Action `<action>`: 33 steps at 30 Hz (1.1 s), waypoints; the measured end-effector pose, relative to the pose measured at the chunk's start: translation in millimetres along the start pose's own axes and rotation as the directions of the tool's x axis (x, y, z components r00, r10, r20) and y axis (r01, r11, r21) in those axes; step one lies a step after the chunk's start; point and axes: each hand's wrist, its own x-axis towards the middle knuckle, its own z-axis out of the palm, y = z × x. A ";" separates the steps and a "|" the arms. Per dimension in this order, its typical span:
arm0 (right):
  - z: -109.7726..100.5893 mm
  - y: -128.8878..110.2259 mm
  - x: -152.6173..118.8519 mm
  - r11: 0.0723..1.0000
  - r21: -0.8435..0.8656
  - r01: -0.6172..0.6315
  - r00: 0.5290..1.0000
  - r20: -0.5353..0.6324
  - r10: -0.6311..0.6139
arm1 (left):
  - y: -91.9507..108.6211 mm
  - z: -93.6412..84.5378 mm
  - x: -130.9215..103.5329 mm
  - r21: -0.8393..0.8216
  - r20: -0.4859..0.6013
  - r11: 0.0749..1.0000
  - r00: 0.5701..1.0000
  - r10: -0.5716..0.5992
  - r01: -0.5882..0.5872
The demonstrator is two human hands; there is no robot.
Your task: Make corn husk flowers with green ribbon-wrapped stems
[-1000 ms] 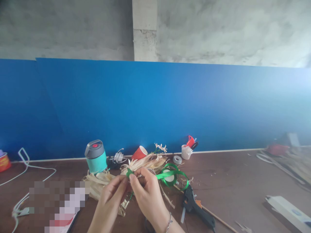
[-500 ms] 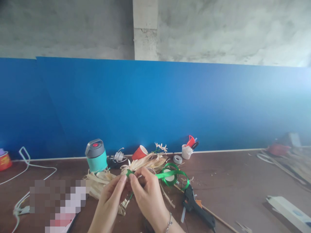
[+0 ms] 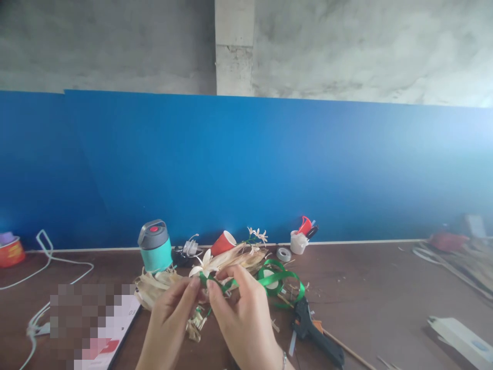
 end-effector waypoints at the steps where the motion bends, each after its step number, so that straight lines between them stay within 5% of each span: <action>1: -0.1 -0.6 0.4 1.000 -0.010 0.027 0.999 -0.020 -0.027 | 0.9 0.1 0.0 0.014 0.000 1.000 1.000 0.003 -0.003; 5: 1.6 -2.4 3.9 0.991 0.000 0.136 0.987 -0.089 -0.135 | 0.9 1.5 -1.1 0.044 0.040 0.999 0.999 0.007 -0.009; 12: 3.6 2.9 9.8 0.990 0.128 0.059 0.997 -0.057 -0.052 | -5.1 1.6 -3.4 0.076 0.102 0.997 0.995 0.021 -0.029; 33: 4.1 5.4 10.1 0.987 0.156 0.041 0.998 -0.061 -0.032 | -8.8 0.2 -1.2 0.072 0.134 0.997 0.991 0.023 -0.033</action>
